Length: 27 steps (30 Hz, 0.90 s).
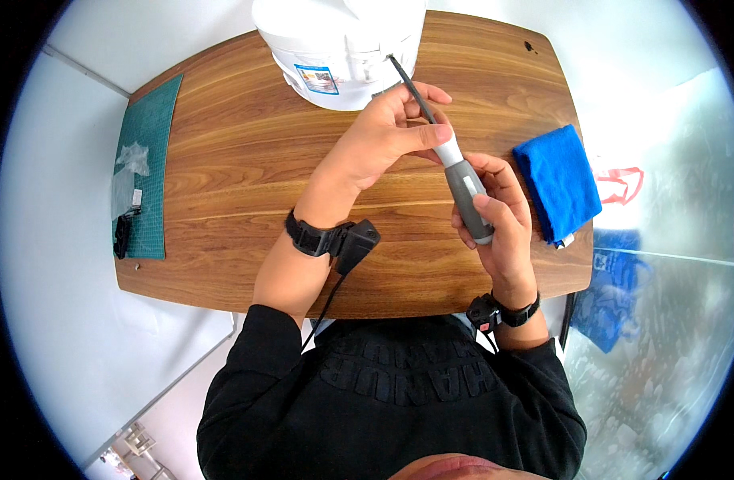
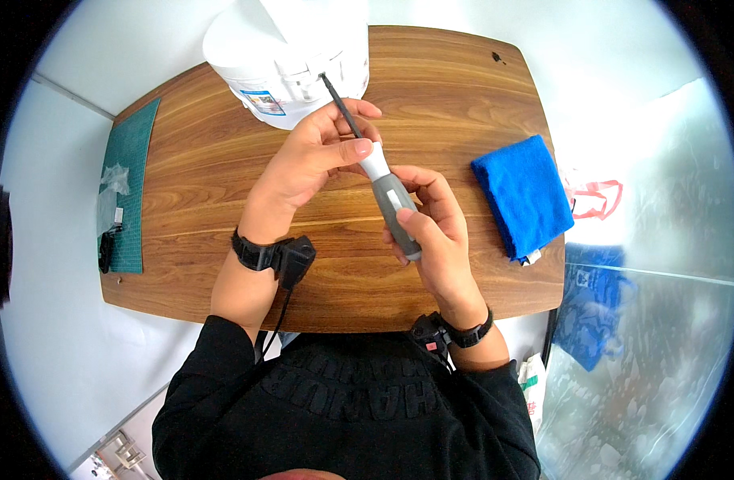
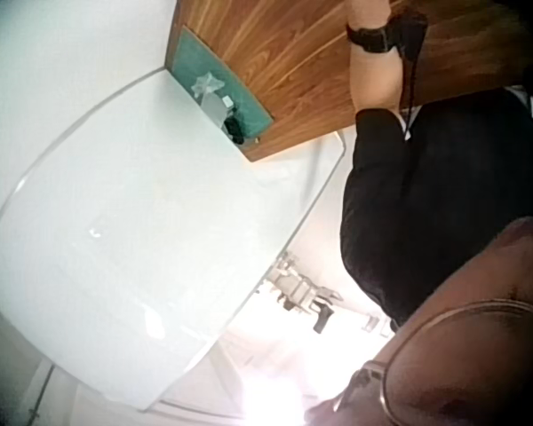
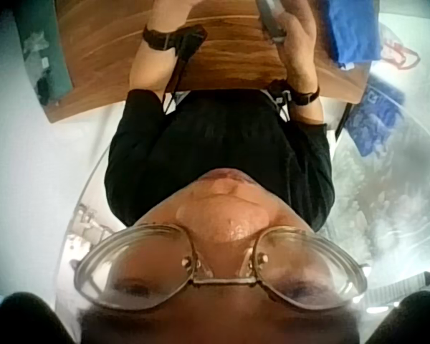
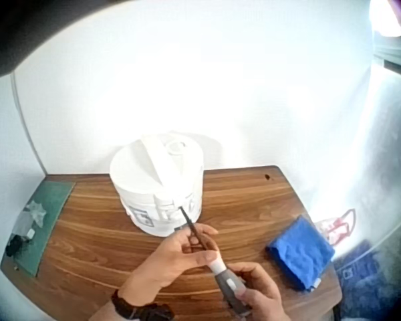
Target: The person uses a screwdriver to remove screws from the lid of a white rice cooker, then removes the lid and wipes the rim with a blue cloth.
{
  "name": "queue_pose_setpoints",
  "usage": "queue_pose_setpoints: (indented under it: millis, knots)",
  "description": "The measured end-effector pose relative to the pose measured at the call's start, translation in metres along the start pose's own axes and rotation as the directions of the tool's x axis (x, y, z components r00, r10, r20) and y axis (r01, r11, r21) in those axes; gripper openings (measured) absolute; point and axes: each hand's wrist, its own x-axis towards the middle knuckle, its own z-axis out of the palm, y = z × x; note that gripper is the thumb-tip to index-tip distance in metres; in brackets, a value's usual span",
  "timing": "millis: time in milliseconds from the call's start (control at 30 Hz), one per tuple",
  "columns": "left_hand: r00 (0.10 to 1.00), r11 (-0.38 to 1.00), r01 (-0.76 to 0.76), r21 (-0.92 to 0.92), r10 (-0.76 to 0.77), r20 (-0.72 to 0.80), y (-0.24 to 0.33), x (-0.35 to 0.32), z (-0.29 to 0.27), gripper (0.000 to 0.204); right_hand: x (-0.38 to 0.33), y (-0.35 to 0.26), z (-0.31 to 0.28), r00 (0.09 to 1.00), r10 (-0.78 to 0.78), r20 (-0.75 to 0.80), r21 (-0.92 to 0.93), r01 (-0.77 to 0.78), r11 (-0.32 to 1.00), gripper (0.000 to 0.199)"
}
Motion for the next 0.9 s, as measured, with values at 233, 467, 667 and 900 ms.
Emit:
queue_pose_setpoints:
  millis: [233, 467, 667, 900]
  knots:
    - [0.999, 0.999, 0.019, -0.027, -0.020, -0.030, 0.001, 0.000, 0.002, 0.044, -0.002, -0.010, 0.006, 1.000, -0.021, -0.021, -0.212, 0.016, 0.977, 0.044]
    - [0.989, 0.983, 0.137, 0.123, -0.129, -0.069, 0.008, -0.002, 0.006, 0.046, -0.001, -0.005, 0.012, 0.962, -0.266, 0.068, -0.752, 0.225, 0.620, 0.056]
    - [1.000, 1.000, -0.013, -0.021, 0.013, 0.021, -0.002, -0.004, -0.003, 0.048, 0.010, -0.008, 0.003, 0.975, 0.203, 0.093, 0.075, -0.210, 0.975, 0.055]
    - [0.994, 0.988, 0.061, 0.145, -0.048, -0.093, -0.001, -0.001, 0.001, 0.053, 0.010, 0.004, 0.004, 0.992, 0.119, 0.040, -0.121, -0.113, 0.986, 0.056]
